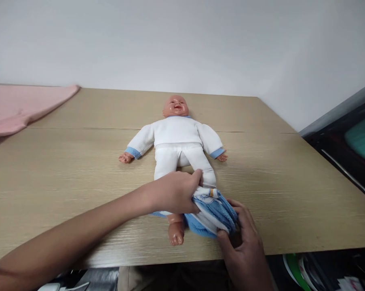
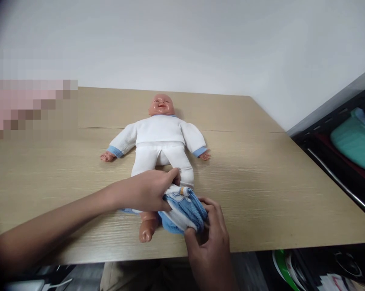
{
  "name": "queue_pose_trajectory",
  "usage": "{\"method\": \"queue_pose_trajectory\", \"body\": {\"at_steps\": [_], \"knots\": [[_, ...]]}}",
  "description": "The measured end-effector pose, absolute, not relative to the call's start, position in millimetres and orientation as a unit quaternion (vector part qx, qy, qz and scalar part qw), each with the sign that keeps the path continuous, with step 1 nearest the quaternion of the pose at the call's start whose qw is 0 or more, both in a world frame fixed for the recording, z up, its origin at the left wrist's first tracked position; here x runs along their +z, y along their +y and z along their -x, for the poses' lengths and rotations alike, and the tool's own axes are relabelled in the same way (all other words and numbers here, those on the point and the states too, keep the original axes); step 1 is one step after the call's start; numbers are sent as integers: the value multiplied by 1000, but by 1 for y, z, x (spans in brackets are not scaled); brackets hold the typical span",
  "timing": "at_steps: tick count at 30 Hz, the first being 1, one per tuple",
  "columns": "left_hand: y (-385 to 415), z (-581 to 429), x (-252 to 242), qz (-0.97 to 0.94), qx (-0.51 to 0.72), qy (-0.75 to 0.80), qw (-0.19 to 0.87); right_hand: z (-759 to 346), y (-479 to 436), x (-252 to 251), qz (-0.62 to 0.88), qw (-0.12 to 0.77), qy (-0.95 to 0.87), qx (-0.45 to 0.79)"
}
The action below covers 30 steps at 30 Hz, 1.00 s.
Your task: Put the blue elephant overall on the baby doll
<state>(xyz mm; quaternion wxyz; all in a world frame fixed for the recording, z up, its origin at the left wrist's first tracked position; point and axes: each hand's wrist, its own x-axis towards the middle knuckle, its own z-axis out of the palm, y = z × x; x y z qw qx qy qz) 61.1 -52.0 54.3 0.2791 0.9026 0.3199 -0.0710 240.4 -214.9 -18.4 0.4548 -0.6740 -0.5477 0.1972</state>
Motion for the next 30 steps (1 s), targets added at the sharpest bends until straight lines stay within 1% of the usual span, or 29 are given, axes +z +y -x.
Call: {"method": "queue_pose_trajectory", "body": {"at_steps": [5, 9, 12, 19, 23, 30], "knots": [[-51, -59, 55, -895, -61, 324, 300, -233, -214, -16, 666, 509, -455, 302], [-49, -59, 53, -890, -61, 330, 309, -227, -212, -14, 653, 541, -404, 343], [-48, -59, 52, -887, -64, 331, 315, -226, -208, -13, 649, 557, -382, 349], [-45, -58, 50, -879, -64, 333, 335, -229, -205, -16, 647, 560, -379, 352], [-40, -56, 50, -868, -54, 329, 368, -230, -201, -17, 636, 567, -373, 368], [-36, -53, 51, -841, -29, 336, 423, -229, -196, -13, 661, 542, -380, 353]]}}
